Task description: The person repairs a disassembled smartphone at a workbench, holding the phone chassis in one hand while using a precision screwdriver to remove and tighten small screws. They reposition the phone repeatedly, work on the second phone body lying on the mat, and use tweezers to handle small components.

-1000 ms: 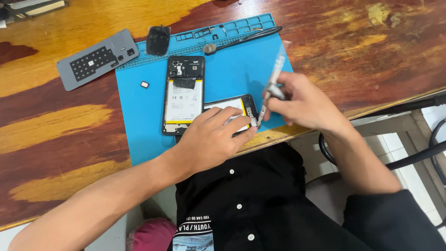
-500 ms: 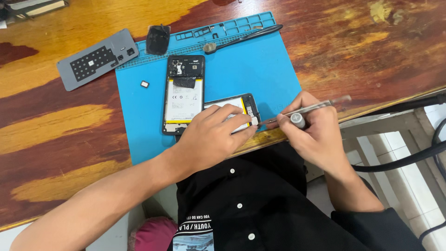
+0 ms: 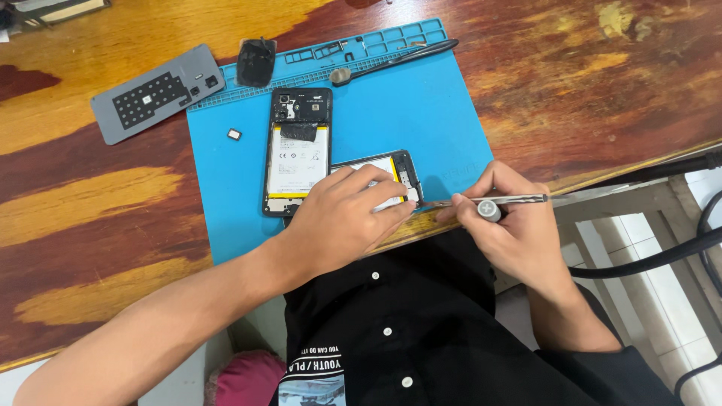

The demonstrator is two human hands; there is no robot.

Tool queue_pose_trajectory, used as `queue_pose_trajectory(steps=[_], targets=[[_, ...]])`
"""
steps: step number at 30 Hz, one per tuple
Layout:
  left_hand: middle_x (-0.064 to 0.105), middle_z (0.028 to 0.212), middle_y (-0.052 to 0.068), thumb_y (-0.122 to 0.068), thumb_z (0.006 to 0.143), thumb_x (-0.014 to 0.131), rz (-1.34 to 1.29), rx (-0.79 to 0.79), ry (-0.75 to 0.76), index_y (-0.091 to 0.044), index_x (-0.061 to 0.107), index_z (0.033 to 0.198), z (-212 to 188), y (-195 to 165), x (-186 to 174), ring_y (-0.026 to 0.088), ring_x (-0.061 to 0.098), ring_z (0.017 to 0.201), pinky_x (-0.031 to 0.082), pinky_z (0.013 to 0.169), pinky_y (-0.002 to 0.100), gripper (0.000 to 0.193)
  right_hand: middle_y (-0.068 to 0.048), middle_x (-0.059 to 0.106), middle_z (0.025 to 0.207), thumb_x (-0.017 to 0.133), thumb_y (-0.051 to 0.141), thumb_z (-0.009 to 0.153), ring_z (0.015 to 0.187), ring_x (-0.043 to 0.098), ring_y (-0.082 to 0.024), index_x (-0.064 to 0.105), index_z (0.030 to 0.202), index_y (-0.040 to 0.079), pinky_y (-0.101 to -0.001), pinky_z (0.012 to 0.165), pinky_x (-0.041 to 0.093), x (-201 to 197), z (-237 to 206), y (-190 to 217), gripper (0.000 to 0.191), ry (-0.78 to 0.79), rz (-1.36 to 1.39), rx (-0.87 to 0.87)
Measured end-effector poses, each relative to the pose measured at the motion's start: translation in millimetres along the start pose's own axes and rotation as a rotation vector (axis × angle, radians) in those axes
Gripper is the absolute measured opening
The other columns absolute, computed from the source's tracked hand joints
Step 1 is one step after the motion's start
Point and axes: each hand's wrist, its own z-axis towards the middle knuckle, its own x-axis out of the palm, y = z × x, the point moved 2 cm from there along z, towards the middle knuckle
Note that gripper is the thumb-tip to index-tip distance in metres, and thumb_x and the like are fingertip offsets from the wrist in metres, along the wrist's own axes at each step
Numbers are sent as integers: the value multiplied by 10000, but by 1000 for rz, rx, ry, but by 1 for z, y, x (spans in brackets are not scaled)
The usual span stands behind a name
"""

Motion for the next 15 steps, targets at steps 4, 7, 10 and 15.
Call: queue_pose_trajectory(steps=[4, 7, 10, 15], targets=[[699, 1091, 7, -188, 887, 739, -10, 5, 3, -111, 766, 1061, 1, 0, -2, 220, 650, 1057, 554, 846, 370, 193, -34, 720, 687, 689, 79, 969, 600, 583, -47, 630, 825, 16, -216, 545, 459, -1, -1, 0, 168, -10, -133, 53], [698, 1090, 7, -194, 892, 743, -20, 4, 7, -111, 766, 1057, 1, 0, -2, 221, 647, 1050, 548, 835, 372, 186, -65, 735, 694, 650, 132, 995, 503, 477, -38, 699, 856, 6, -228, 460, 380, -2, -2, -7, 193, 38, -84, 167], [698, 1090, 7, -201, 902, 751, -48, -11, 5, -115, 768, 1058, 2, 0, -3, 220, 642, 1045, 541, 841, 375, 179, -100, 770, 706, 581, 163, 1008, 369, 442, -41, 700, 890, -10, -229, 355, 345, -3, 0, -20, 241, 71, 126, 347], [701, 1094, 5, -210, 901, 784, -114, -54, -7, -117, 763, 1039, 2, 0, -4, 227, 638, 1056, 531, 852, 376, 168, -191, 731, 639, 541, 181, 1042, 279, 373, -70, 687, 918, -32, -237, 285, 323, -2, -4, -36, 287, 83, 421, 448]])
